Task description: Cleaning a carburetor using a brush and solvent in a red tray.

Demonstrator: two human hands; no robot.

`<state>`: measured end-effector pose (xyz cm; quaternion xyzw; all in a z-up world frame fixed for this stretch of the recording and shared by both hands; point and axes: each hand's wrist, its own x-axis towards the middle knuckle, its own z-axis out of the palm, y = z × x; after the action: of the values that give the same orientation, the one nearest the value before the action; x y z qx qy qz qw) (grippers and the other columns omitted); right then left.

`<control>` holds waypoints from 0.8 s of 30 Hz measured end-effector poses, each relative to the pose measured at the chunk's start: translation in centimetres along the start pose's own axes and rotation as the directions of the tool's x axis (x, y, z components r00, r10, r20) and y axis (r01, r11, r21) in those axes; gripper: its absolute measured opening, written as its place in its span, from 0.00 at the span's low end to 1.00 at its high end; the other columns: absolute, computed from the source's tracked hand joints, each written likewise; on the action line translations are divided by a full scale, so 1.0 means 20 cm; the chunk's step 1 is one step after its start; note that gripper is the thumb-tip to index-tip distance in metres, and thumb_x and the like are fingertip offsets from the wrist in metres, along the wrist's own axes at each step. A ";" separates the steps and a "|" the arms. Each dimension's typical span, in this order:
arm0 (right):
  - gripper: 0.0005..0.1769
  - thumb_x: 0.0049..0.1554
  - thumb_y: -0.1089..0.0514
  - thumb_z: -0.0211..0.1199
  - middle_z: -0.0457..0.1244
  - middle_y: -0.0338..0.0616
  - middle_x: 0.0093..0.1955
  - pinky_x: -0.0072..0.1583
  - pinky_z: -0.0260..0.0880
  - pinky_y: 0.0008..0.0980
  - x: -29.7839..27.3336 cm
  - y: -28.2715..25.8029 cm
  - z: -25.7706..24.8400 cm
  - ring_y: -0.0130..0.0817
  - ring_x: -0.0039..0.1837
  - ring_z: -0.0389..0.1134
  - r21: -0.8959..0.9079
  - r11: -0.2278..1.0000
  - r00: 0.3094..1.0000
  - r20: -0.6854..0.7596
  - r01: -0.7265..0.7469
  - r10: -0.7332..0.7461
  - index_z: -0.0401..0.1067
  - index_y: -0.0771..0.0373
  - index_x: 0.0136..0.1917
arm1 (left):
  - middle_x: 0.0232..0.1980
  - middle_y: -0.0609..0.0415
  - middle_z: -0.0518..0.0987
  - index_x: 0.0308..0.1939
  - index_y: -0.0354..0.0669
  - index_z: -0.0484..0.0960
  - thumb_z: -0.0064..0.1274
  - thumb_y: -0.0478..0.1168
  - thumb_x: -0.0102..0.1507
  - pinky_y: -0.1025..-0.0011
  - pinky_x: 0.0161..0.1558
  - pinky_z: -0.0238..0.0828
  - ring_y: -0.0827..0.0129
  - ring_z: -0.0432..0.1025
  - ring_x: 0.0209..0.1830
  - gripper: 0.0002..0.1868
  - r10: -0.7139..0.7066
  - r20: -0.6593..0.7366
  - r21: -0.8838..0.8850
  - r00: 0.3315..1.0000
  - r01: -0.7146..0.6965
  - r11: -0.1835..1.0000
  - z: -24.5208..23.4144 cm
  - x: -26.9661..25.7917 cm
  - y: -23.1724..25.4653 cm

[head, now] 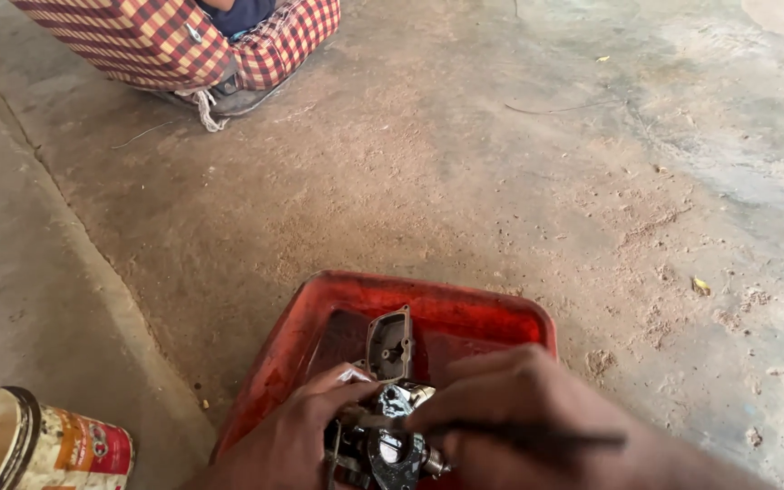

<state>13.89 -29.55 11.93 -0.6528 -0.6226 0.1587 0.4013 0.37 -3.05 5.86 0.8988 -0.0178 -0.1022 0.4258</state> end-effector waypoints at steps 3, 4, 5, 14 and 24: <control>0.12 0.58 0.61 0.61 0.72 0.52 0.47 0.53 0.76 0.39 0.00 -0.09 -0.01 0.41 0.51 0.73 0.003 1.000 0.990 -0.142 0.024 -0.023 0.80 0.68 0.51 | 0.71 0.40 0.69 0.69 0.32 0.68 0.71 0.56 0.53 0.58 0.71 0.59 0.51 0.64 0.74 0.49 0.086 -0.044 0.016 0.995 -0.086 0.996 0.01 -0.05 0.00; 0.11 0.57 0.62 0.62 0.71 0.54 0.48 0.55 0.75 0.41 0.01 -0.13 -0.01 0.44 0.54 0.72 -0.050 0.993 0.961 -0.252 0.108 -0.117 0.79 0.70 0.50 | 0.70 0.37 0.69 0.68 0.28 0.68 0.72 0.53 0.54 0.58 0.70 0.59 0.49 0.64 0.73 0.48 0.212 -0.101 0.046 0.972 -0.208 0.977 0.02 -0.06 -0.02; 0.11 0.57 0.62 0.62 0.71 0.54 0.48 0.55 0.75 0.41 0.04 -0.12 -0.02 0.44 0.54 0.72 -0.048 0.992 0.960 -0.251 0.113 -0.122 0.79 0.70 0.50 | 0.70 0.37 0.69 0.68 0.28 0.68 0.72 0.53 0.54 0.58 0.70 0.59 0.49 0.64 0.73 0.48 0.208 -0.105 0.049 0.972 -0.204 0.978 -0.01 -0.06 0.04; 0.13 0.56 0.57 0.64 0.76 0.42 0.47 0.43 0.74 0.34 0.03 -0.01 0.04 0.33 0.44 0.73 0.145 0.942 0.953 0.028 -0.304 0.303 0.83 0.61 0.52 | 0.60 0.51 0.78 0.71 0.45 0.74 0.75 0.50 0.45 0.64 0.61 0.73 0.62 0.77 0.61 0.51 -0.003 0.016 -0.125 1.000 0.005 0.992 -0.06 -0.01 0.17; 0.11 0.60 0.57 0.61 0.72 0.41 0.49 0.52 0.74 0.32 0.04 0.00 0.17 0.31 0.52 0.73 -0.095 0.987 0.991 -0.037 -0.128 0.125 0.82 0.58 0.52 | 0.62 0.50 0.76 0.67 0.47 0.78 0.74 0.60 0.43 0.63 0.64 0.72 0.60 0.75 0.63 0.51 -0.134 -0.005 0.019 0.991 0.134 0.991 -0.06 -0.02 0.10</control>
<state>11.58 -27.75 10.01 -0.7121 -0.5805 0.1434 0.3679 0.41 -3.41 8.17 0.9023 0.0423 -0.1285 0.4094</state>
